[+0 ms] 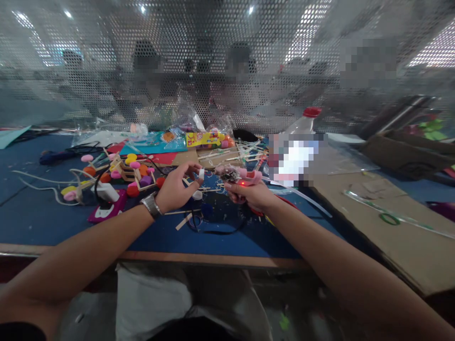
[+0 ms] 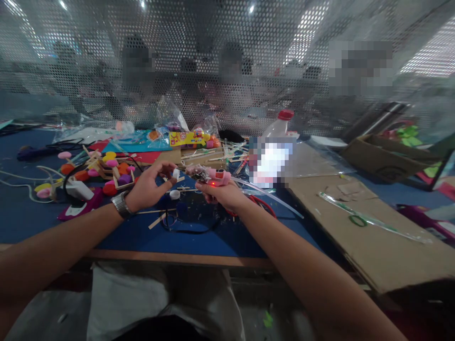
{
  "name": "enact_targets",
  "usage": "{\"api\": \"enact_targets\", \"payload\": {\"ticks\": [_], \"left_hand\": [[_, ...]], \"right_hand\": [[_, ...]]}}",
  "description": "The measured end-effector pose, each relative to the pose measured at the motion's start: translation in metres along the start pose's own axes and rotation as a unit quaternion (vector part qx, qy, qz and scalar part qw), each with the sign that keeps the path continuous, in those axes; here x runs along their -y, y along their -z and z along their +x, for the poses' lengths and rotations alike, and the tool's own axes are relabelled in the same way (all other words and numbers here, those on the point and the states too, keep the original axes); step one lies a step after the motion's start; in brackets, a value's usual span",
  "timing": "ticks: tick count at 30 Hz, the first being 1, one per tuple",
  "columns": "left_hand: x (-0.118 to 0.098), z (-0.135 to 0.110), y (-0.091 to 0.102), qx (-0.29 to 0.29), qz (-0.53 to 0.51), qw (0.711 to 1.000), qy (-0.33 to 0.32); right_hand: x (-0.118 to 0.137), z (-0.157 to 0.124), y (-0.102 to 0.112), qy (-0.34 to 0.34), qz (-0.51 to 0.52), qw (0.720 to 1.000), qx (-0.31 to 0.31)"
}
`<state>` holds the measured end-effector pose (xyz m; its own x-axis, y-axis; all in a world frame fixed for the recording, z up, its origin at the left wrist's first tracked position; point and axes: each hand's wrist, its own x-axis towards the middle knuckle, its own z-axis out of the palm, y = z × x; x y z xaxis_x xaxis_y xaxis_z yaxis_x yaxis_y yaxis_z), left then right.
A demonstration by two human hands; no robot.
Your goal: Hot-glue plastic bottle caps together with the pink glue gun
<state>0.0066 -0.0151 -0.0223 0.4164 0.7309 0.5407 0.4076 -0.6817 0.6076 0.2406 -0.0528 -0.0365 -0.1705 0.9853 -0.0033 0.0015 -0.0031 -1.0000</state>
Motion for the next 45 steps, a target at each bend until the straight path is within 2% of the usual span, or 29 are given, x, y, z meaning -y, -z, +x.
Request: {"api": "enact_targets", "payload": {"ticks": [4,11,21,45], "left_hand": [[-0.0024,-0.0004,0.0011,-0.019,-0.045,0.998,-0.025],[-0.0024,-0.0012,-0.0001,-0.025,-0.090,0.995,-0.026],[-0.0047,-0.0016,0.0007,-0.012,-0.099,0.995,-0.008],[-0.0041,-0.0018,0.0014,-0.010,-0.096,0.995,-0.013]], "right_hand": [[-0.0005,-0.0006,0.0012,-0.005,0.010,1.000,0.007],[0.0021,-0.0024,0.0016,-0.001,0.006,1.000,0.015],[0.0012,-0.0027,0.0020,-0.007,-0.008,1.000,0.019],[0.0010,-0.0030,0.0021,-0.013,-0.018,1.000,0.001]]}}
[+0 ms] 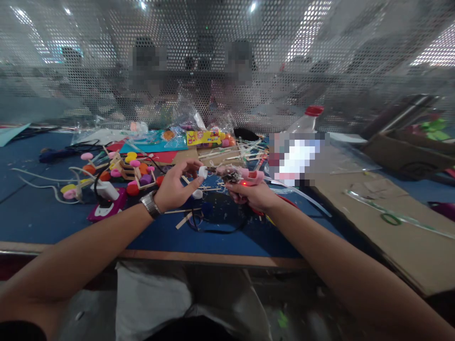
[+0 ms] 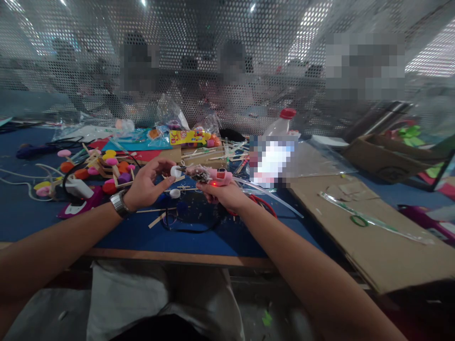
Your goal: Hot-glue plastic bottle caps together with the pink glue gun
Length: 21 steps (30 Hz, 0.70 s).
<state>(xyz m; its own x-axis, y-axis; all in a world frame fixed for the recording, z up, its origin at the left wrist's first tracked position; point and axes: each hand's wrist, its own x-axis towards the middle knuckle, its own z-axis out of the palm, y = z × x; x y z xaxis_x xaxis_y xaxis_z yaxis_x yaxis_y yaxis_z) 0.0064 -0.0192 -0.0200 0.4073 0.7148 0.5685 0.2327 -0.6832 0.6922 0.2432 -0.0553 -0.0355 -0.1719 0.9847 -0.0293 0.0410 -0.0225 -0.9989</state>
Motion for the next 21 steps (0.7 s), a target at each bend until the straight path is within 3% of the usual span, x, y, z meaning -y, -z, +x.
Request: {"api": "enact_targets", "payload": {"ticks": [14,21], "left_hand": [[0.002,0.002,-0.001,0.002,0.045,0.998,0.033],[0.008,0.002,-0.003,0.052,0.064,0.994,0.073]], "right_hand": [[0.005,0.000,-0.003,0.009,0.025,1.000,-0.013],[0.013,0.000,-0.003,0.024,-0.002,1.000,0.010]]}}
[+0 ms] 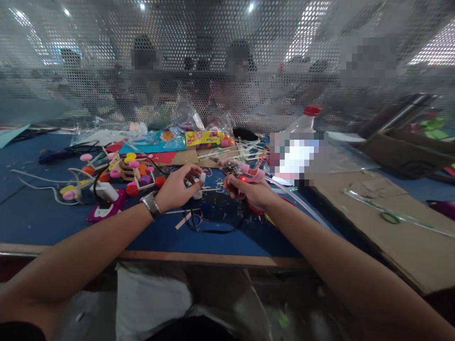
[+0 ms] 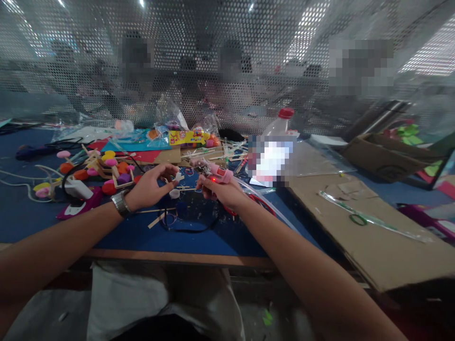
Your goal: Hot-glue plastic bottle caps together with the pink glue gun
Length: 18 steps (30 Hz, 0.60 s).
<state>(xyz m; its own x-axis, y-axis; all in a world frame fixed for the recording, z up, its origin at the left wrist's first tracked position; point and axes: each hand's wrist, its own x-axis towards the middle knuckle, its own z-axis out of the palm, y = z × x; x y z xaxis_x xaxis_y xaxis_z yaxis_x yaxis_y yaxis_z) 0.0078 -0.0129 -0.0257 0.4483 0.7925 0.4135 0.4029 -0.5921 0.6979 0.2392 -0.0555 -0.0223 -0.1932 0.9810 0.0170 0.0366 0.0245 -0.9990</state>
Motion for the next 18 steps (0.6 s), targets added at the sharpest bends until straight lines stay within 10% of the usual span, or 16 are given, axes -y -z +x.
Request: {"api": "enact_targets", "payload": {"ticks": [18], "left_hand": [[0.0010,0.0000,-0.0001,0.002,0.013,1.000,0.000]], "right_hand": [[-0.0018,0.0002,-0.0037,-0.002,0.075,0.997,-0.011]]}}
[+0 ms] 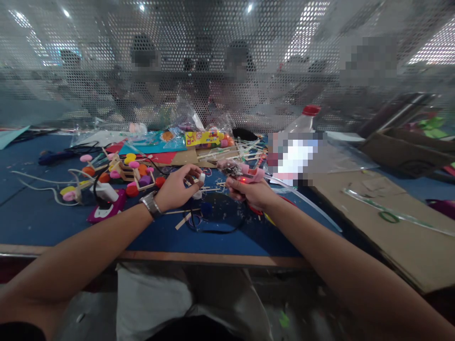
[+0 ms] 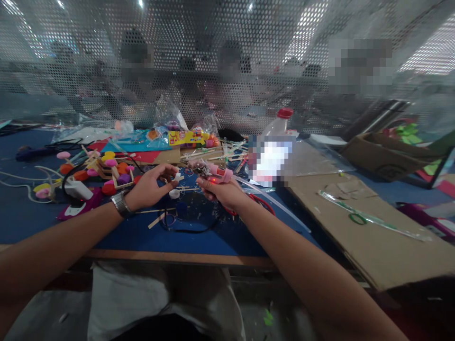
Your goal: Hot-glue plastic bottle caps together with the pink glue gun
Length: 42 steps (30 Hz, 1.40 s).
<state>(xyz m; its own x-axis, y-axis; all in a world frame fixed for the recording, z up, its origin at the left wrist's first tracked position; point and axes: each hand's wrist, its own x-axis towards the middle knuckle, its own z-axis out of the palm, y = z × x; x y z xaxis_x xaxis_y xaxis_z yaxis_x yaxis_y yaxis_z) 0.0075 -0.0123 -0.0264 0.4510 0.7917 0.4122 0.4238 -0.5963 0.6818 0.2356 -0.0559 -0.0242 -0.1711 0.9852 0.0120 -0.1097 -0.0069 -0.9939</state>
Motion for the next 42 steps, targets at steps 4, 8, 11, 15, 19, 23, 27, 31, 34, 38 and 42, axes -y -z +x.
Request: {"api": "enact_targets", "payload": {"ticks": [4,8,11,15,19,23,27,31,34,38,42], "left_hand": [[-0.001,-0.001,0.000,0.021,0.015,1.000,0.005],[-0.006,-0.003,0.001,0.084,0.050,0.995,0.017],[-0.009,-0.004,0.003,0.108,0.057,0.992,0.022],[-0.012,-0.003,0.004,0.122,0.069,0.990,0.011],[-0.011,-0.003,0.004,0.120,0.075,0.990,0.000],[-0.009,-0.003,0.004,0.112,0.070,0.991,-0.009],[-0.009,-0.004,0.003,0.104,0.064,0.992,-0.014],[-0.010,-0.004,0.003,0.100,0.057,0.993,-0.014],[-0.011,-0.004,0.004,0.099,0.047,0.994,-0.009],[-0.013,-0.004,0.004,0.103,0.026,0.994,-0.002],[-0.016,-0.004,0.004,0.096,0.021,0.995,0.001]], "right_hand": [[0.001,0.000,-0.001,-0.006,0.005,1.000,-0.028],[0.000,0.004,0.001,0.009,0.031,0.997,-0.073],[-0.002,0.008,0.004,0.045,0.052,0.993,-0.096],[-0.004,0.010,0.006,0.056,0.045,0.992,-0.102],[-0.003,0.009,0.004,0.047,0.047,0.995,-0.080],[-0.002,0.007,0.004,0.056,0.049,0.995,-0.061],[-0.003,0.006,0.005,0.057,0.047,0.996,-0.051],[-0.004,0.007,0.005,0.061,0.043,0.996,-0.038],[-0.005,0.007,0.006,0.059,0.036,0.997,-0.040],[-0.005,0.007,0.006,0.058,0.033,0.997,-0.041],[-0.006,0.006,0.006,0.056,0.035,0.997,-0.038]]}}
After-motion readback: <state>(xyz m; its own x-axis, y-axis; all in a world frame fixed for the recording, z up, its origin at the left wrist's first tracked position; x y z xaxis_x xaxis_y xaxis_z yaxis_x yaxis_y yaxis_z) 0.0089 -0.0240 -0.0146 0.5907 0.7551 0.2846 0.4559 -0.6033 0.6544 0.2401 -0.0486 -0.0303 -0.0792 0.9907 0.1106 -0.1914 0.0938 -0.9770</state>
